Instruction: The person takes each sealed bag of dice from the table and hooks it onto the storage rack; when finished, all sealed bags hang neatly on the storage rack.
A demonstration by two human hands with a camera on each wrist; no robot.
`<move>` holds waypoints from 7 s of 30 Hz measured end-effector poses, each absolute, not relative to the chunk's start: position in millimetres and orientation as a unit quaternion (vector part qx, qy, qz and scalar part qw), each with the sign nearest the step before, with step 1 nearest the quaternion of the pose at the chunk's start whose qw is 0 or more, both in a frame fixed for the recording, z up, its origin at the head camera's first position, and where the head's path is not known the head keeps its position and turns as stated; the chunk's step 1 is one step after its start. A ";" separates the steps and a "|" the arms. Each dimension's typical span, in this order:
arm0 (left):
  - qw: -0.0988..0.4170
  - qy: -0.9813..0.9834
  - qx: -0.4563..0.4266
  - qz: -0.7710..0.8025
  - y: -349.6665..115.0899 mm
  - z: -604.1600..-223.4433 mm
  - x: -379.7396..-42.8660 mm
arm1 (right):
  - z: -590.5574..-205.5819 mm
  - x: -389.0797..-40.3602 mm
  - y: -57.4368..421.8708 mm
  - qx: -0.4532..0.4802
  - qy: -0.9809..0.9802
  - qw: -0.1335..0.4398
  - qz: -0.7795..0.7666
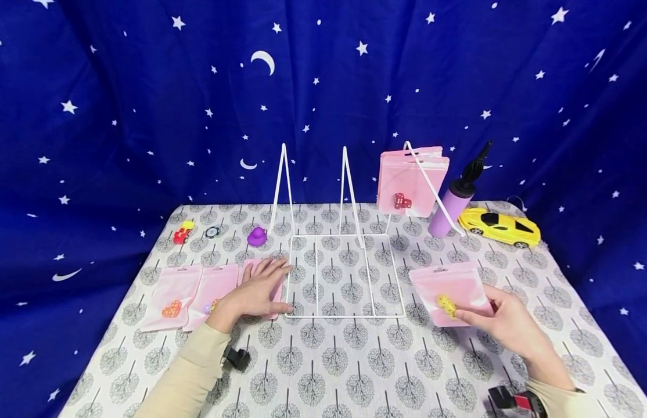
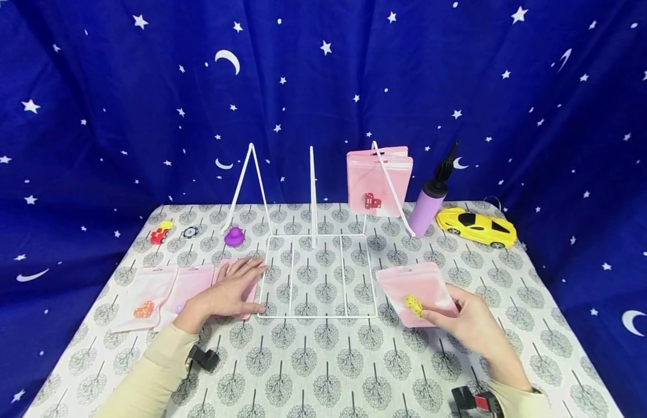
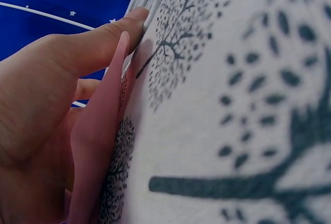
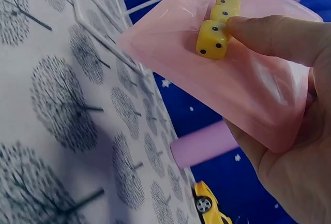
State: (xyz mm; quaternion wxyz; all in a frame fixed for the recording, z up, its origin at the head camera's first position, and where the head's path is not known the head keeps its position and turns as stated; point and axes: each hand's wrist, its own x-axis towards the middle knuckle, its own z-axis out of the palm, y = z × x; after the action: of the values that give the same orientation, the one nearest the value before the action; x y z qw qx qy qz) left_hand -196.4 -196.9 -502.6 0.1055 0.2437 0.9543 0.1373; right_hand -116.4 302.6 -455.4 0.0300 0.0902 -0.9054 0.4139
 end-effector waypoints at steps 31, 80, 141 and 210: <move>0.103 0.954 0.244 0.139 -195.7 -501.4 -196.7 | -446.2 -126.3 233.2 0.240 -0.854 0.032 0.460; 0.103 0.956 0.243 0.130 -196.6 -504.4 -196.7 | -401.8 -133.9 164.4 0.338 -0.757 0.052 0.556; 0.104 0.956 0.236 0.137 -197.1 -505.1 -196.4 | -408.9 -180.4 135.6 0.232 -0.757 0.045 0.609; 0.096 0.956 0.241 0.134 -196.4 -507.0 -197.3 | -403.6 -288.5 110.2 0.117 -0.672 0.009 0.732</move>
State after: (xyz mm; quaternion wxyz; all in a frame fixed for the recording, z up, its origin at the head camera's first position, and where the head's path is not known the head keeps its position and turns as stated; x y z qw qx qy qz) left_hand -197.3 -196.4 -507.0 0.0956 0.2409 0.9565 0.1340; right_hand -288.5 110.2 -403.6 0.0088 0.1167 -0.6716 0.7316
